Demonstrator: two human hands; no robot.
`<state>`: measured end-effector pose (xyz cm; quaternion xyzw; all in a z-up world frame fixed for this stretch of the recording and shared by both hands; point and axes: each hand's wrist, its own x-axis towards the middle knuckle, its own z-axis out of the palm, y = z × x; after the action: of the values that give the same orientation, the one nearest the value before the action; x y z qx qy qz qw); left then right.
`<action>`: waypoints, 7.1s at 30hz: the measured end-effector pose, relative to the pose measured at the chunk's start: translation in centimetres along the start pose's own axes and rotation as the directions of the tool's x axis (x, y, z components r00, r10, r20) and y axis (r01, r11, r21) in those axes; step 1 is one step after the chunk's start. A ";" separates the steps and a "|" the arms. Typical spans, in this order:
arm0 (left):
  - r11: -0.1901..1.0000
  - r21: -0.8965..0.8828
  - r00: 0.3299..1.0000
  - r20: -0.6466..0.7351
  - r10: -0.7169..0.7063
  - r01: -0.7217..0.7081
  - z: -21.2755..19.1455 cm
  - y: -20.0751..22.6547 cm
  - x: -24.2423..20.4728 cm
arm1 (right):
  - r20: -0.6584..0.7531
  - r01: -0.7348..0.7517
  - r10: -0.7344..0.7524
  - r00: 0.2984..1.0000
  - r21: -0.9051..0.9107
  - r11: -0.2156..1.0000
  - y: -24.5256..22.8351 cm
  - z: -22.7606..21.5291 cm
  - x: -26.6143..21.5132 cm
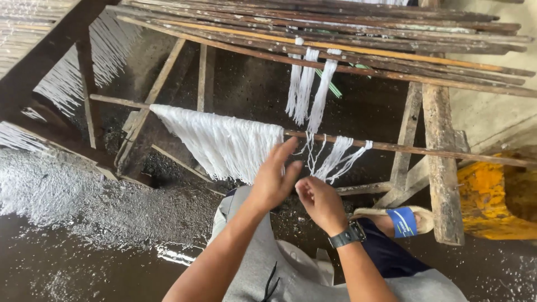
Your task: Securing bundles of white candle wicks onto a wooden stick frame by looping them over the stick.
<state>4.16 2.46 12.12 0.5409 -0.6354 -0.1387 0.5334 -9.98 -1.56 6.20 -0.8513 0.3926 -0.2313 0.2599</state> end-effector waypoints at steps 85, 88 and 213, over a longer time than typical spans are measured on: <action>0.820 -0.382 0.895 0.047 -0.443 0.426 4.8 -1.2 -3.6 | 0.019 -0.083 0.096 0.995 0.686 0.723 -2.3 -6.3 0.2; 0.876 -0.372 0.940 -0.025 -0.340 0.307 3.8 0.0 -2.0 | -0.086 0.088 -0.073 0.994 0.182 0.979 -1.4 -5.6 0.1; 0.990 0.142 0.853 0.517 -0.071 -0.004 10.7 6.0 1.6 | 0.252 -0.112 0.138 0.958 -0.115 0.987 4.4 0.3 -1.6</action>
<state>-7.70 -0.94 13.23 0.5294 -0.7545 -0.2451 0.3005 -13.12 -2.72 2.89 -0.8596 0.4194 -0.0811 0.2805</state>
